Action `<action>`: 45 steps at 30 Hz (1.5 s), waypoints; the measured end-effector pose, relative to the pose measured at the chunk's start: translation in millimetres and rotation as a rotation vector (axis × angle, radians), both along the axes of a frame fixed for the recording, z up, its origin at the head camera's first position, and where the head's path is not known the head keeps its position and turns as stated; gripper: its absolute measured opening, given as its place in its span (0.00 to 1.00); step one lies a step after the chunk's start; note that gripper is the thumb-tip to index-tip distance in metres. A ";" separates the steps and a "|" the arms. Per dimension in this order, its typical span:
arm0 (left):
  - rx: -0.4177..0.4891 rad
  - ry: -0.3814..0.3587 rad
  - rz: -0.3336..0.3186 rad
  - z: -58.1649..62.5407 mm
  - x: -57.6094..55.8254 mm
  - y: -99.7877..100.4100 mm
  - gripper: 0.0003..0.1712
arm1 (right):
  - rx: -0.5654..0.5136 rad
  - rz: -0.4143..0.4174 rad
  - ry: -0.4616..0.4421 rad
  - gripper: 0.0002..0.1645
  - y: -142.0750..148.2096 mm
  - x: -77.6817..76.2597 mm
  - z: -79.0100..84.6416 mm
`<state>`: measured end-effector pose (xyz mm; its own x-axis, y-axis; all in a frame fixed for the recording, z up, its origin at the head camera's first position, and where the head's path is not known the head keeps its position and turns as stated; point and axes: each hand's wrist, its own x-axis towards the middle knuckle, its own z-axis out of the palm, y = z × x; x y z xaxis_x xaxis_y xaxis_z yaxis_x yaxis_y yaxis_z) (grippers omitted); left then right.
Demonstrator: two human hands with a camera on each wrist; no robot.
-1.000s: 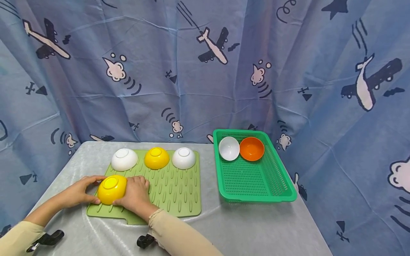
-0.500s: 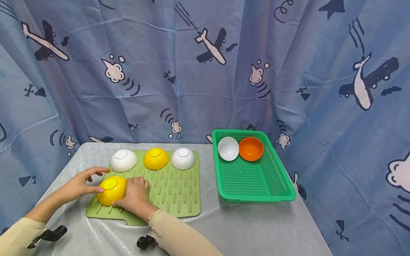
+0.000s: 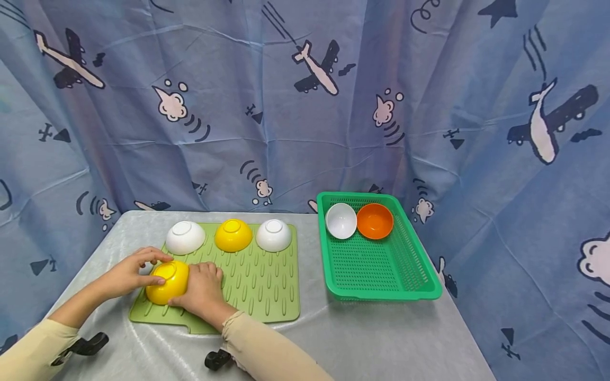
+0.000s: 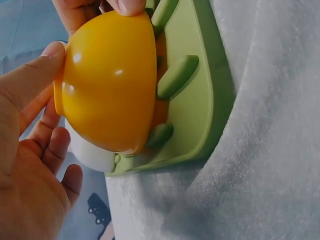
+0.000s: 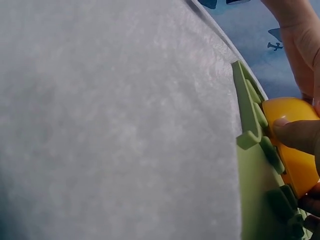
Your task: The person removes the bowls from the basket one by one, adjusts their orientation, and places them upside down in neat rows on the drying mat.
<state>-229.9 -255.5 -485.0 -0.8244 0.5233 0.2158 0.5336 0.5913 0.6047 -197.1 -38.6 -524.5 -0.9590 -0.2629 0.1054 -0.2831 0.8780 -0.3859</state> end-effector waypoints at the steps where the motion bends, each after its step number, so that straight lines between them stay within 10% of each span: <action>1: -0.003 -0.008 0.000 -0.1 -0.1 -0.4 0.26 | 0.003 0.001 -0.006 0.51 0.1 0.2 0.8; 17: -0.042 -0.068 0.056 2.0 0.2 -0.4 0.29 | -0.172 0.142 -0.045 0.53 30.6 -8.7 66.7; 32: -0.090 -0.081 0.078 1.8 0.9 1.4 0.30 | -0.245 0.313 0.115 0.46 148.6 -36.2 145.9; 45: -0.109 -0.108 0.111 -1.2 -1.3 -0.3 0.30 | -0.255 0.273 0.212 0.44 261.9 -62.5 171.1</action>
